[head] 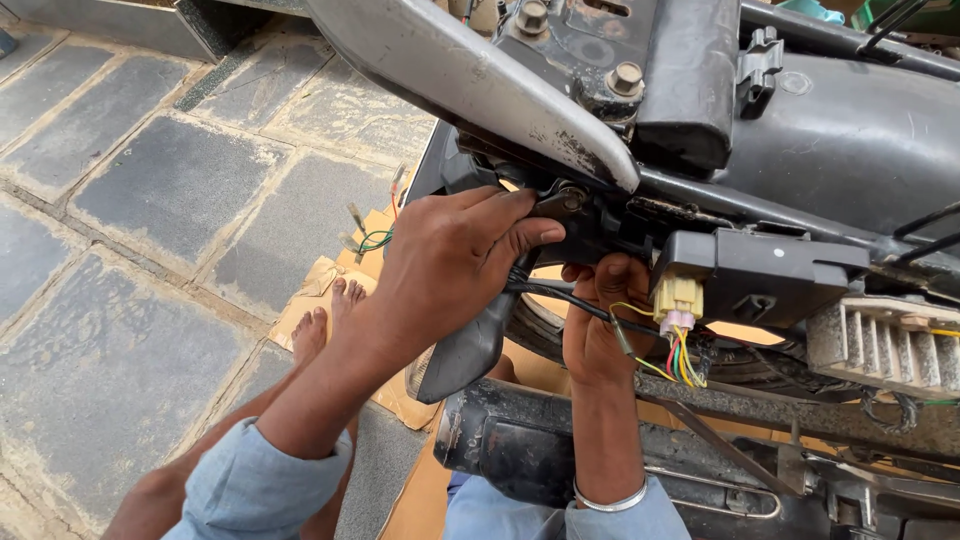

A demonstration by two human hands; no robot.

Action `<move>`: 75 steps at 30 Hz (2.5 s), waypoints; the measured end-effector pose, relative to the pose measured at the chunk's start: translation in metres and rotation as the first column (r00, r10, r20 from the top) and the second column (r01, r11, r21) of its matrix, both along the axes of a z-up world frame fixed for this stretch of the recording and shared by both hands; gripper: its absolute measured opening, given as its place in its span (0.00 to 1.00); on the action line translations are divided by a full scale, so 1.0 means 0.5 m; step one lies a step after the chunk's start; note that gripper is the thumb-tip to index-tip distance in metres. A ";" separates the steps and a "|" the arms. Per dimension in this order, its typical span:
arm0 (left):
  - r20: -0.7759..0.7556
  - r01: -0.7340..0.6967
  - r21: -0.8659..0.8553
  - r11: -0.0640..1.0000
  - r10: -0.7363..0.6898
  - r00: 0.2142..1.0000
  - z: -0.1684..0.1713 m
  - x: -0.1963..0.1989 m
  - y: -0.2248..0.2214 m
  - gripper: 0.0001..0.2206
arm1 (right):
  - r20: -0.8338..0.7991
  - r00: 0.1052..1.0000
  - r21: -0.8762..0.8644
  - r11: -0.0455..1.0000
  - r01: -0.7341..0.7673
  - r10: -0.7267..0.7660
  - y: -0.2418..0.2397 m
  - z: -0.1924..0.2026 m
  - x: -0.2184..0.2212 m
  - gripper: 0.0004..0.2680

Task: The person sits on the ground beside a motorcycle and works on its wiring near the rear frame, manipulating wires and connectors by hand and using a small hand tool to loosen or tighten a fitting. They then reach to the front section and continue adjusting the wiring harness and connectors under the side panel.

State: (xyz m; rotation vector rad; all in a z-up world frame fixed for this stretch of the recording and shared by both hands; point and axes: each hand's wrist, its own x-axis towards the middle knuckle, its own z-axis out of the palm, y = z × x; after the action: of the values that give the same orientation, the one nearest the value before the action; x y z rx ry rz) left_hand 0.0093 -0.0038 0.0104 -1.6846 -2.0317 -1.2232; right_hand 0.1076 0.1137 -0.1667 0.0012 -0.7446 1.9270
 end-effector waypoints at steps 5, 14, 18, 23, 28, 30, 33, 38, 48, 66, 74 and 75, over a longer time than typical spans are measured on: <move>-0.372 -0.057 -0.225 0.973 -0.031 0.928 0.052 -0.017 0.003 0.10 | 0.021 1.000 -0.042 0.999 0.005 -0.004 0.008 -0.035 0.002 0.01; -0.710 -0.374 -0.402 0.836 -0.026 0.704 0.137 0.037 0.004 0.03 | 0.002 1.000 -0.045 0.999 0.012 -0.012 0.009 -0.027 -0.006 0.00; -0.736 -0.300 -0.236 0.924 0.031 0.676 0.094 0.006 -0.025 0.04 | 0.011 1.000 -0.072 0.997 -0.002 0.002 0.013 -0.049 -0.001 0.01; -0.102 -0.076 -0.204 0.976 0.056 0.993 0.040 0.004 -0.023 0.12 | -0.027 1.000 -0.014 1.000 -0.015 0.014 0.005 -0.018 0.001 0.01; 0.115 0.006 -0.070 0.998 0.002 0.993 0.010 0.011 -0.003 0.11 | -0.014 1.000 0.002 1.000 -0.016 0.016 -0.001 0.000 0.000 0.03; 0.159 0.002 -0.052 0.999 0.006 0.987 0.003 0.012 0.004 0.11 | 0.005 1.000 -0.012 1.000 -0.005 0.005 0.001 0.006 0.002 0.03; 0.157 -0.024 -0.056 0.998 0.032 0.987 0.001 0.009 0.001 0.10 | 0.019 1.000 0.009 1.000 -0.008 0.008 -0.003 0.008 0.005 0.04; -0.131 0.033 -0.135 0.990 -0.051 0.990 0.030 -0.014 0.001 0.09 | 0.025 1.000 0.003 1.000 -0.002 0.002 -0.001 -0.002 0.002 0.03; -0.732 -0.284 -0.425 0.860 -0.141 0.667 0.120 0.008 -0.004 0.05 | 0.032 0.999 -0.027 0.999 0.019 -0.018 -0.002 -0.025 -0.003 0.02; 0.100 -0.005 -0.086 0.996 0.014 0.995 0.000 0.006 0.002 0.10 | 0.026 1.000 0.044 0.999 -0.018 0.017 -0.003 0.005 0.009 0.05; 0.030 -0.033 -0.081 0.996 0.036 0.999 0.010 0.007 0.001 0.10 | 0.015 1.000 0.035 0.999 -0.013 0.012 -0.001 -0.004 0.003 0.04; 0.031 -0.030 -0.079 0.996 0.033 0.999 0.022 0.007 0.001 0.10 | 0.015 1.000 0.037 0.999 -0.010 0.009 0.001 -0.007 0.003 0.04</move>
State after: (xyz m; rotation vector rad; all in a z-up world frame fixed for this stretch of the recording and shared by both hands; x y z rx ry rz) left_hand 0.0128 -0.0035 0.0213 -1.6706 -2.1434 -1.1822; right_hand 0.1091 0.1142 -0.1704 0.0130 -0.7917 1.9240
